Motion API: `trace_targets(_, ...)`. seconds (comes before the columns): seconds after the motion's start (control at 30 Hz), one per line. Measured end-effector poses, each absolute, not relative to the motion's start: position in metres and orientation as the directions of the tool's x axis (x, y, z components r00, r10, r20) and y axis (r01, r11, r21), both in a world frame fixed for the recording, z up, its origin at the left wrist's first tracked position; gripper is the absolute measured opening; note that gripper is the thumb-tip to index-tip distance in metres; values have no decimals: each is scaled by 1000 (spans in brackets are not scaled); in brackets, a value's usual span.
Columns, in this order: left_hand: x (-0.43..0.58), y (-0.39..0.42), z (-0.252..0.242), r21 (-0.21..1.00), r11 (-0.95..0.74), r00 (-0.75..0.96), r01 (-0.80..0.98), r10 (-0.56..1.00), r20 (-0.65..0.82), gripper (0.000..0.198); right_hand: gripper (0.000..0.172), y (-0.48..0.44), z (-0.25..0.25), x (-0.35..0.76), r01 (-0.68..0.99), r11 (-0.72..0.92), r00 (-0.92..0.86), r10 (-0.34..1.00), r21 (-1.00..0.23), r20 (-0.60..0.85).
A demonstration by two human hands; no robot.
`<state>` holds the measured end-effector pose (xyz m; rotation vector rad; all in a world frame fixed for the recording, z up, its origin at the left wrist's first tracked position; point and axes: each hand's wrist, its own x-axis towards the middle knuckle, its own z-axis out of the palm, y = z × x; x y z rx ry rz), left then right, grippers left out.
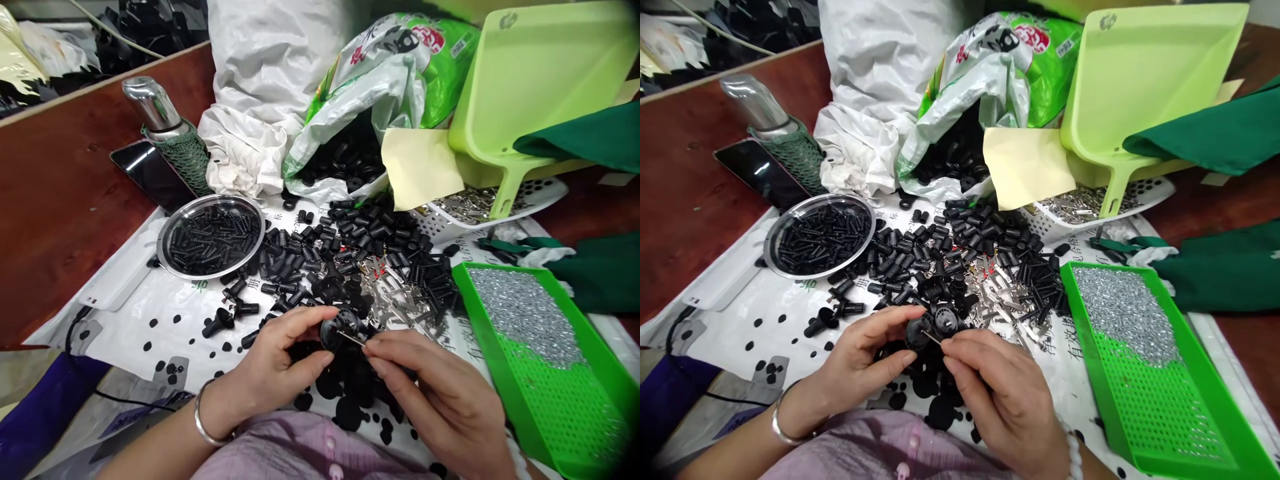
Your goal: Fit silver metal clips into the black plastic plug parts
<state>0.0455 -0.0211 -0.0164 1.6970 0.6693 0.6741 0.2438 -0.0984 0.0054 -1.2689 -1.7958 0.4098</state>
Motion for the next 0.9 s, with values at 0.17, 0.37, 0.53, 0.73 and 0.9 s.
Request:
trace_targets(0.17,39,-17,-14,831,-522,713,195,657,245,48,20,-92,15,247,705,498,-270,847,-505,459)
trace_targets(0.37,34,-12,-7,809,-557,790,188,575,213,45,30,-87,32,247,715,605,-465,786,-350,408)
trace_targets(0.53,32,-10,-7,815,-553,803,171,558,210,45,27,-86,32,244,700,616,-473,779,-361,413)
trace_targets(0.73,29,-8,-6,846,-517,834,133,520,187,44,28,-87,33,242,676,640,-508,764,-366,398)
trace_targets(0.9,26,-7,-3,872,-488,870,37,445,212,44,26,-89,33,242,668,635,-511,771,-388,382)
